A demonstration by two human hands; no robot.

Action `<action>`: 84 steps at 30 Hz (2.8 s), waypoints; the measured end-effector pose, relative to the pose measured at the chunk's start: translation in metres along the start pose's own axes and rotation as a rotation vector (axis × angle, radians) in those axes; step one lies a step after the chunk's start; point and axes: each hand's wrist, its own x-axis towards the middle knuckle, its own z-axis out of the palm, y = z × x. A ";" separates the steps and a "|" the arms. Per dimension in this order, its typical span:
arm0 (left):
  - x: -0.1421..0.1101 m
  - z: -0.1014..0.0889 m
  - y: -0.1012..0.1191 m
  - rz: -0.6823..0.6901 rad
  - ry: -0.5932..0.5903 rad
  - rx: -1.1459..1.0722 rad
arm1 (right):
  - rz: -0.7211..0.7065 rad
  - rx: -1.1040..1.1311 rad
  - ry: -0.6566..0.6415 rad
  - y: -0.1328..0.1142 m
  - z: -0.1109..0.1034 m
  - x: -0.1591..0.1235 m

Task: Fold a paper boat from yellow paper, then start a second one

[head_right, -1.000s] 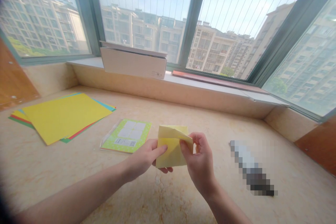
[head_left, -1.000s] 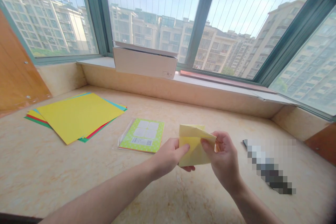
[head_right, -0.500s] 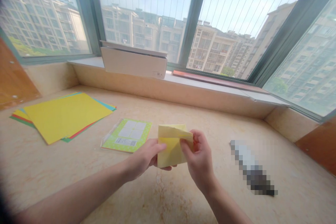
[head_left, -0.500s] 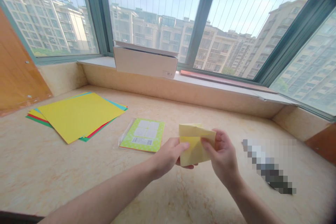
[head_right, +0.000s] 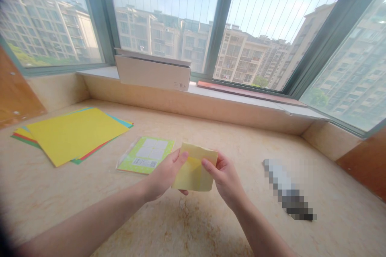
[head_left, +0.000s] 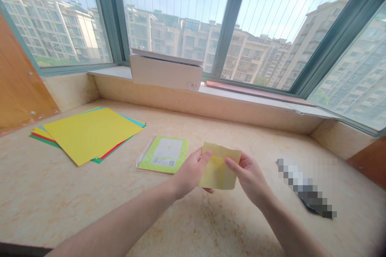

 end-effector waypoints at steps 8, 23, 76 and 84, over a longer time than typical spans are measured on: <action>-0.001 0.012 -0.012 0.131 0.041 0.099 | -0.151 -0.301 0.296 0.010 0.012 -0.006; -0.005 0.014 0.001 0.009 0.120 -0.110 | -1.041 -0.959 0.014 0.012 0.008 -0.014; 0.005 -0.011 0.012 -0.003 0.080 -0.313 | -0.480 -0.449 0.061 0.021 -0.006 0.007; 0.004 -0.012 0.014 0.007 0.059 -0.277 | -0.403 -0.255 0.124 0.029 -0.003 0.007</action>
